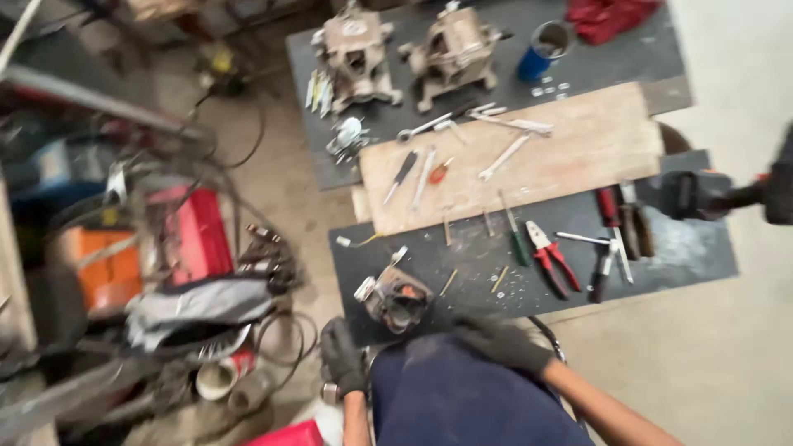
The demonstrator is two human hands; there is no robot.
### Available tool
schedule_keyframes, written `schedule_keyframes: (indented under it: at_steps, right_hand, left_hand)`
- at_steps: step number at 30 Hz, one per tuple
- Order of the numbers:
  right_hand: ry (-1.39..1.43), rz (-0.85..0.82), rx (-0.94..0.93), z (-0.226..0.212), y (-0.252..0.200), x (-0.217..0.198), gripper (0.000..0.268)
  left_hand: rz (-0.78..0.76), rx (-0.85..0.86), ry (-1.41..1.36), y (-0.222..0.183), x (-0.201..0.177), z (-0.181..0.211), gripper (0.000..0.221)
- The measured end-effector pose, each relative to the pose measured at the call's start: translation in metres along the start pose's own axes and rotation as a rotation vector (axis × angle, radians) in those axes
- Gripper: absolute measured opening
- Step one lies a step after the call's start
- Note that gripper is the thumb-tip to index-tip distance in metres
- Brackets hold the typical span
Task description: Disassembling and repairing a mechanical motor component using various hand tools on a workbench
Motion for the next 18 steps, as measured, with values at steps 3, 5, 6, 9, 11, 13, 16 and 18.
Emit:
schedule_keyframes:
  at_steps: [3,5,6,9,11,13,16,18]
  right_hand:
    - [-0.081,0.115,0.503,0.104,-0.005,-0.011,0.05]
    - [-0.118,0.126,0.449,0.12,-0.002,-0.022,0.051]
    - [-0.159,0.149,0.404,0.127,-0.003,-0.028,0.053]
    - [-0.077,0.153,0.463,0.108,0.0,-0.03,0.056]
    - [-0.042,0.154,0.456,0.096,0.015,-0.015,0.056]
    - [-0.012,0.145,0.451,0.062,0.016,-0.006,0.056]
    - [0.015,0.11,0.438,-0.002,0.005,-0.003,0.051]
    - [0.16,0.078,0.302,-0.024,0.008,0.003,0.051]
  left_hand:
    - [-0.031,0.213,0.013,-0.008,0.005,0.001,0.033]
    - [-0.076,0.21,0.146,-0.013,0.002,0.058,0.042]
    - [-0.132,0.203,0.266,-0.017,0.003,0.087,0.054]
    - [-0.243,0.447,0.291,-0.013,0.009,0.149,0.058]
    - [-0.517,0.351,0.473,-0.005,0.018,0.207,0.065]
    - [-0.791,0.232,0.653,0.0,0.026,0.209,0.078]
    - [-0.719,0.538,0.642,0.012,0.039,0.173,0.047]
    - [-0.735,0.537,0.717,0.023,0.04,0.157,0.052]
Point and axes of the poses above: each hand's wrist, its own y-axis towards the middle knuckle, its own x-axis out of the palm, z = x × y, the point moved 4 cm from there along y, towards the middle knuckle, and after that the axes turned 12 degrees about x, right-handed, at the moved point
